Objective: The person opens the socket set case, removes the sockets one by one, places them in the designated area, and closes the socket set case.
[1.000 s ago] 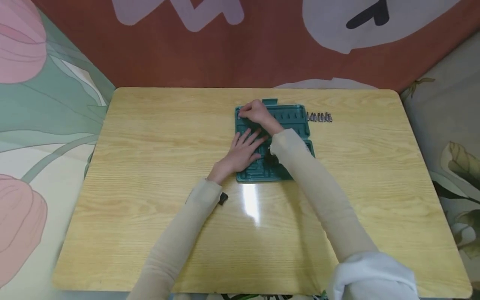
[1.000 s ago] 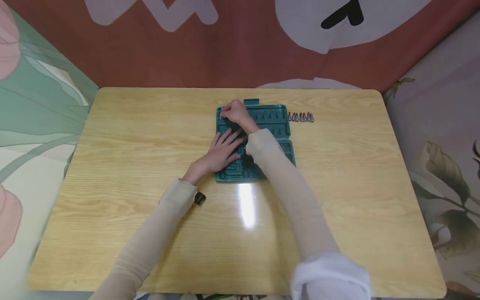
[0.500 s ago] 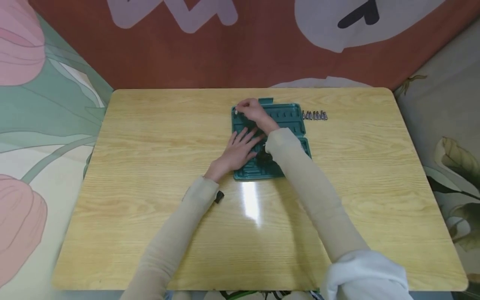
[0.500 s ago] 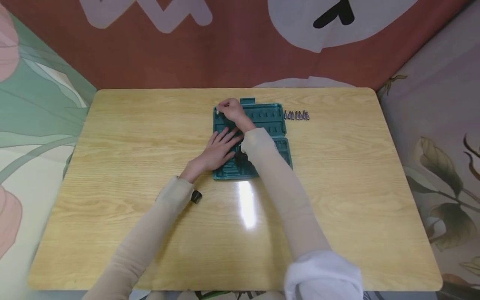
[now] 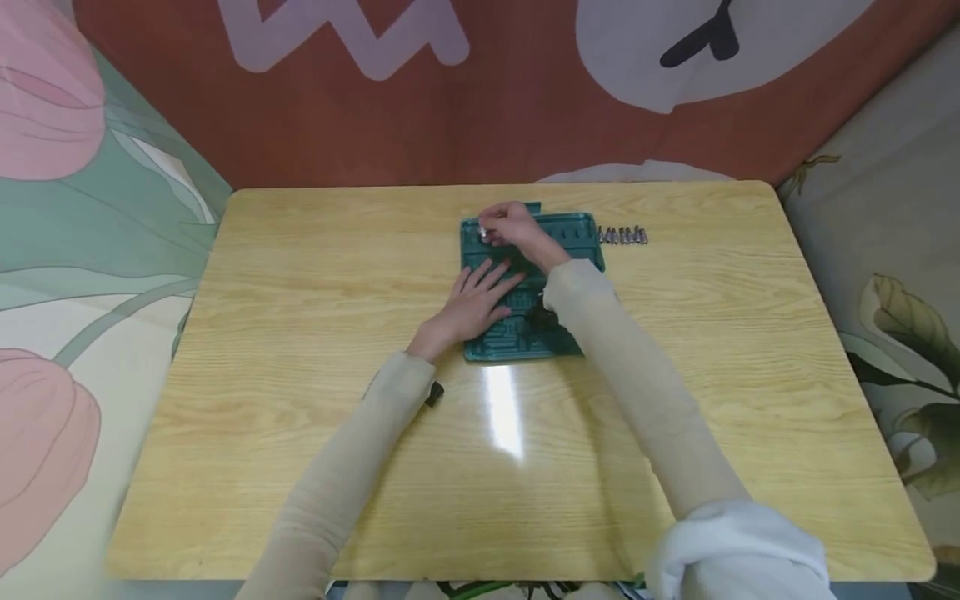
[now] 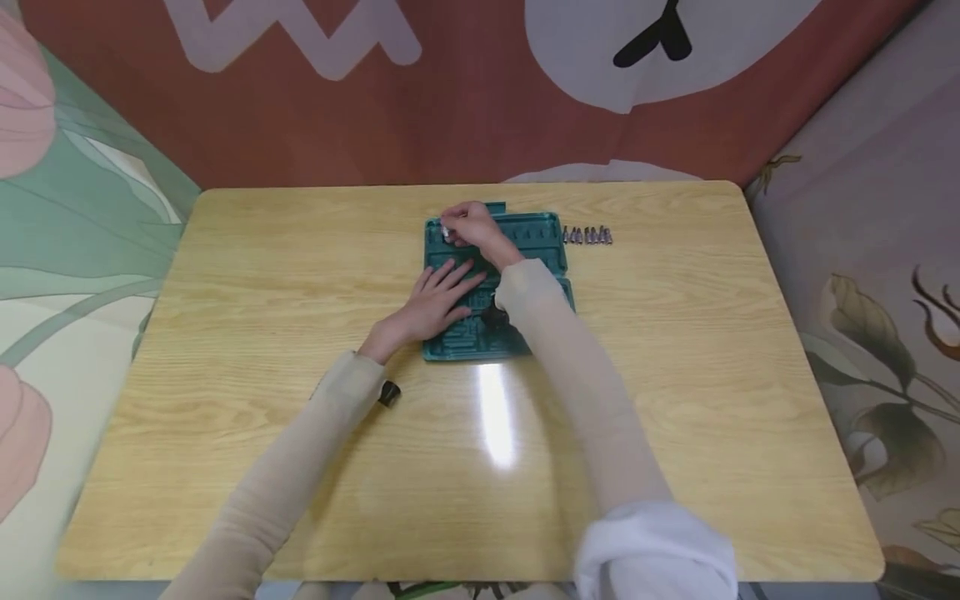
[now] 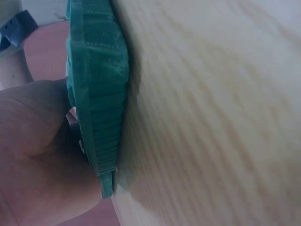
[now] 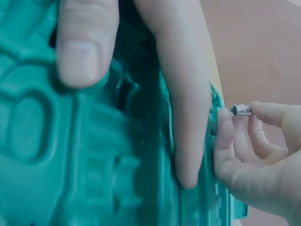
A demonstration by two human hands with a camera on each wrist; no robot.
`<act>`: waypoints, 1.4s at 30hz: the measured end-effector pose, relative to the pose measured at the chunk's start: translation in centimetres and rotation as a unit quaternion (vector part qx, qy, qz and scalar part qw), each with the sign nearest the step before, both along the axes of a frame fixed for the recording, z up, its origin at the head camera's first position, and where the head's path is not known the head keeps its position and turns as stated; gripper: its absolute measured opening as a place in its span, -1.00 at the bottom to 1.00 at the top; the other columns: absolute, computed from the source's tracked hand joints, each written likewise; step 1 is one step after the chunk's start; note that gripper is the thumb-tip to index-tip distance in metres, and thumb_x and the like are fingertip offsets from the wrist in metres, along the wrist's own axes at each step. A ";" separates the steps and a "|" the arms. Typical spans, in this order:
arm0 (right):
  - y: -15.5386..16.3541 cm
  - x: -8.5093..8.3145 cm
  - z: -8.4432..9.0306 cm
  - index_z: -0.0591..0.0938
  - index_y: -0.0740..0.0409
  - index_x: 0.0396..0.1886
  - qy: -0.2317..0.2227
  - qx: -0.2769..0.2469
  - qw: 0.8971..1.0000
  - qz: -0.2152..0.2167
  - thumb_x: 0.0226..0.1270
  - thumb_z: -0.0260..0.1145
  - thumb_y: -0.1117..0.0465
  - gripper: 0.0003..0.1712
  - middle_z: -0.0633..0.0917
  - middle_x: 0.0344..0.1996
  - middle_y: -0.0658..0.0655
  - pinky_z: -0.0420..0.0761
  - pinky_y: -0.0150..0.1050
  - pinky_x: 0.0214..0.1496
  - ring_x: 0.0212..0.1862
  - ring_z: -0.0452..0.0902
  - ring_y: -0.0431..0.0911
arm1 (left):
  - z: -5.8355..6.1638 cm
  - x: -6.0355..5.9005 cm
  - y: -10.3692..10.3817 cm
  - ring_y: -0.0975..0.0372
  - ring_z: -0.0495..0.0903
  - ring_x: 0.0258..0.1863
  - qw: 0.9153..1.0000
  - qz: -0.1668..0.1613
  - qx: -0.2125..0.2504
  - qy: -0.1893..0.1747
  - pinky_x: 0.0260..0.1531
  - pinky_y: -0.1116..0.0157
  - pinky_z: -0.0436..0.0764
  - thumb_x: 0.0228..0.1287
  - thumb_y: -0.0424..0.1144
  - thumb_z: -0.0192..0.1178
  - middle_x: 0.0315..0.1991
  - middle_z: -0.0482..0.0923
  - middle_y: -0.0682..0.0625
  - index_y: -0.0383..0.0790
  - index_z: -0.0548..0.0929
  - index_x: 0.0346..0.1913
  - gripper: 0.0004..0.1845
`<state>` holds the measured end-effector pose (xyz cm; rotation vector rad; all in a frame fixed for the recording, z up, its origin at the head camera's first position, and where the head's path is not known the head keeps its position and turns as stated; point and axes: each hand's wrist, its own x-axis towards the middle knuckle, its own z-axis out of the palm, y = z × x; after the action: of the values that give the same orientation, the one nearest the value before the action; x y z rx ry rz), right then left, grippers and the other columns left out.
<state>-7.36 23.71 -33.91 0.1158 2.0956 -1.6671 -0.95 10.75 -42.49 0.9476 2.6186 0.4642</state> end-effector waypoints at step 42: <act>26.1 1.0 -4.3 0.70 0.19 -0.24 -0.004 0.049 0.974 -0.223 0.36 0.26 0.30 -0.90 0.65 -0.44 -0.10 0.58 -0.41 -0.23 -0.40 0.61 -0.26 | 1.3 1.2 1.2 -0.01 -0.44 0.49 0.998 -0.013 -0.021 -0.052 0.37 -0.06 -0.41 0.55 -0.02 -0.15 0.55 -0.39 -0.04 0.05 -0.15 0.57 -0.33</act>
<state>-6.31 49.85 -38.25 0.6682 2.2629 -1.7951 0.29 11.99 -41.14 0.9187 2.5103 0.4377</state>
